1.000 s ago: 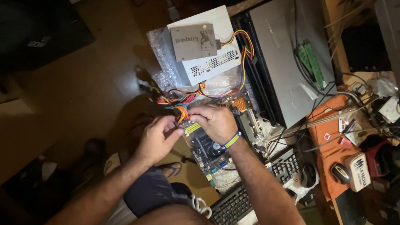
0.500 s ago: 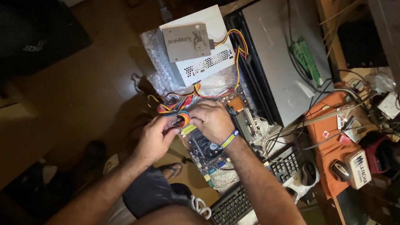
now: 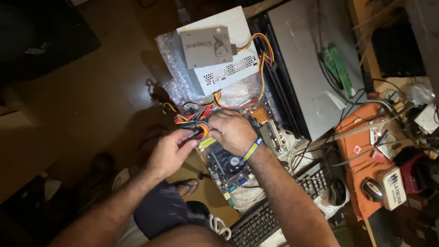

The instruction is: Connecting power and data cables to a computer motherboard on a workbench.

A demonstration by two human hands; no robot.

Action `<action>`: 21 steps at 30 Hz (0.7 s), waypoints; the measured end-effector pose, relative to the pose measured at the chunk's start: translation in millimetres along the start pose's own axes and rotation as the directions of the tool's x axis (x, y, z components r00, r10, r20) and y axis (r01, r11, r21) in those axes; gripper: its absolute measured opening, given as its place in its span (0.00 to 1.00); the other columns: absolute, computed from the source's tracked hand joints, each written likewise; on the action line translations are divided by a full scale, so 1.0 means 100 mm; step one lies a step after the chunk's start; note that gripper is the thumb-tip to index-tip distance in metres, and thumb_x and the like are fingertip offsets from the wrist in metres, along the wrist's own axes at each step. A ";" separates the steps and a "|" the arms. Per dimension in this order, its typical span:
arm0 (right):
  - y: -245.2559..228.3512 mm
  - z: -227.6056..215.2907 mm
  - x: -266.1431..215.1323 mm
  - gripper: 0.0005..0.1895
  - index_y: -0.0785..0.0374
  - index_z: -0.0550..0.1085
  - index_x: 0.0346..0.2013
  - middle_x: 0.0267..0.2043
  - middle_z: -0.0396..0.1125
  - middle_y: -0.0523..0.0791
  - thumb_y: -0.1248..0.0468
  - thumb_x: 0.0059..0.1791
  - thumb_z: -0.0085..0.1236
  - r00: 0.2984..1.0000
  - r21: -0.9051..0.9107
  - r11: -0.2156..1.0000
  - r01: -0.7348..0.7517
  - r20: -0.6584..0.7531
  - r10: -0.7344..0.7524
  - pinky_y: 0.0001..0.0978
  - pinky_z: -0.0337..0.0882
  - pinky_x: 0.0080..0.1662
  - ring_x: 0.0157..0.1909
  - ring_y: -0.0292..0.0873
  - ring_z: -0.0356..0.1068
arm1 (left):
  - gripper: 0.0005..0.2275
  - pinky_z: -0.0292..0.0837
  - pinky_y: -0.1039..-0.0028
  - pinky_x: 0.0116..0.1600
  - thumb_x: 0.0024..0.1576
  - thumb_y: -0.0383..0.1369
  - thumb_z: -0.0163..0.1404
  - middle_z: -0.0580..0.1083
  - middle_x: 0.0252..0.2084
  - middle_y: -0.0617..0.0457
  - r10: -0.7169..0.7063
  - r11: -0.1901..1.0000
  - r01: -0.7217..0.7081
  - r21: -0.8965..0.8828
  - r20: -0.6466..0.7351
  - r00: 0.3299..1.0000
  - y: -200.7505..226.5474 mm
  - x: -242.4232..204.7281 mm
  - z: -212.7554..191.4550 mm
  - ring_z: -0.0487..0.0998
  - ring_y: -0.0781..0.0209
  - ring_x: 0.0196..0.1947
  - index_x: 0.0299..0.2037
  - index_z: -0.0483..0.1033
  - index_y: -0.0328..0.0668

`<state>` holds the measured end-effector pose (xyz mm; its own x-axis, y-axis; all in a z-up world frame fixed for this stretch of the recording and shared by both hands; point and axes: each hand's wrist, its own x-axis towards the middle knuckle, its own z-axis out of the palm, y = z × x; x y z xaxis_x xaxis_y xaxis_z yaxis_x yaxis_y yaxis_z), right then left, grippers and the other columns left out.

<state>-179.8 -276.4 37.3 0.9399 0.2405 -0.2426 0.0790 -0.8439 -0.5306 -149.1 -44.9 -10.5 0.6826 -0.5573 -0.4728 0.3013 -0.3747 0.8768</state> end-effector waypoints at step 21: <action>-0.24 -0.25 0.09 0.09 0.59 0.73 0.34 0.33 0.68 0.50 0.57 0.52 0.57 0.998 0.213 0.976 0.035 0.041 -0.045 0.51 0.73 0.47 0.44 0.59 0.72 | 0.15 0.82 0.62 0.40 0.50 0.23 0.61 0.75 0.45 0.43 0.437 0.891 -0.451 -0.054 -0.166 0.884 0.03 0.02 -0.03 0.81 0.44 0.40 0.48 0.81 0.44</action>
<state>-164.5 -266.2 68.1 0.9211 0.2973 -0.2514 0.0391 -0.7132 -0.6999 -144.4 -45.1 -8.4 0.8454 -0.5337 -0.0201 -0.0030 -0.0424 0.9991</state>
